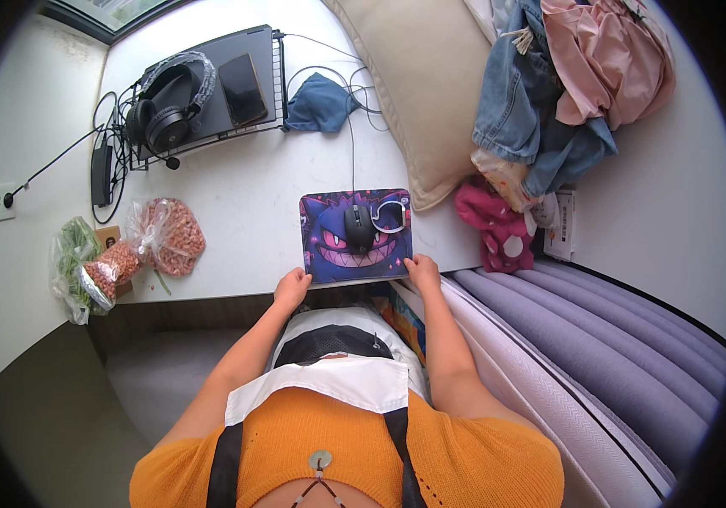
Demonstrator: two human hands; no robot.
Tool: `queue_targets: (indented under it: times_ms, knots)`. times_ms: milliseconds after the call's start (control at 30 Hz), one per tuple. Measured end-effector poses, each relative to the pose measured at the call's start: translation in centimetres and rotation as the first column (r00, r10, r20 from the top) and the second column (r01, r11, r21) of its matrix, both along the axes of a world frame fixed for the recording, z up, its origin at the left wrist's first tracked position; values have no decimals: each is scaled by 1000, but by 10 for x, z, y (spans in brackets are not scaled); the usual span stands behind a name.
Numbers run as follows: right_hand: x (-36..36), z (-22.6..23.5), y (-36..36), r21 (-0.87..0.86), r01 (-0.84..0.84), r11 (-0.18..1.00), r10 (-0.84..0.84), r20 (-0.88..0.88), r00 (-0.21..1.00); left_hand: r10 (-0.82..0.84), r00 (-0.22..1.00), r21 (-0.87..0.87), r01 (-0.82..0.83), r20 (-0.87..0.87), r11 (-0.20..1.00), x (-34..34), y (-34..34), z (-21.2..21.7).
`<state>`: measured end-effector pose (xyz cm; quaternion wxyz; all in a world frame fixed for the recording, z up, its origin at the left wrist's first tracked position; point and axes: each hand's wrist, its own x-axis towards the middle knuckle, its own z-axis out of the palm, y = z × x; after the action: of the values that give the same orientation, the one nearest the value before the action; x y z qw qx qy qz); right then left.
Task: The person wipes a white desk surface, then moves to a bedroom area to wipe a headboard, a nightstand, and the exterior of several plastic supplement bottles with a blue cloth.
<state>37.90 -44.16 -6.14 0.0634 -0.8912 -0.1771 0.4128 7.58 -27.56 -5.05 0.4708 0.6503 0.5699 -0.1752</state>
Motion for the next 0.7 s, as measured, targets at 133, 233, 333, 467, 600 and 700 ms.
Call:
queue_targets:
  times_ms: [133,233,333,467,600,700]
  knots:
    - [0,42,24,-113,-164,980,180,147,973,1,1000,-22,0,9,1000,-2,6,5]
    - [11,68,61,-186,-266,946,313,310,898,86,996,3,-86,16,996,-5,19,0]
    - [15,79,119,186,-317,930,227,388,893,250,962,28,-255,111,967,-9,35,-13]
    - [6,73,221,563,-434,703,211,418,884,486,832,-62,-488,267,870,-4,61,-26]
    - [-1,58,316,529,-573,627,258,552,793,647,717,-248,-598,258,762,18,97,29]
    - [-1,41,364,470,-581,664,305,540,785,701,665,-304,-633,257,712,22,114,43]
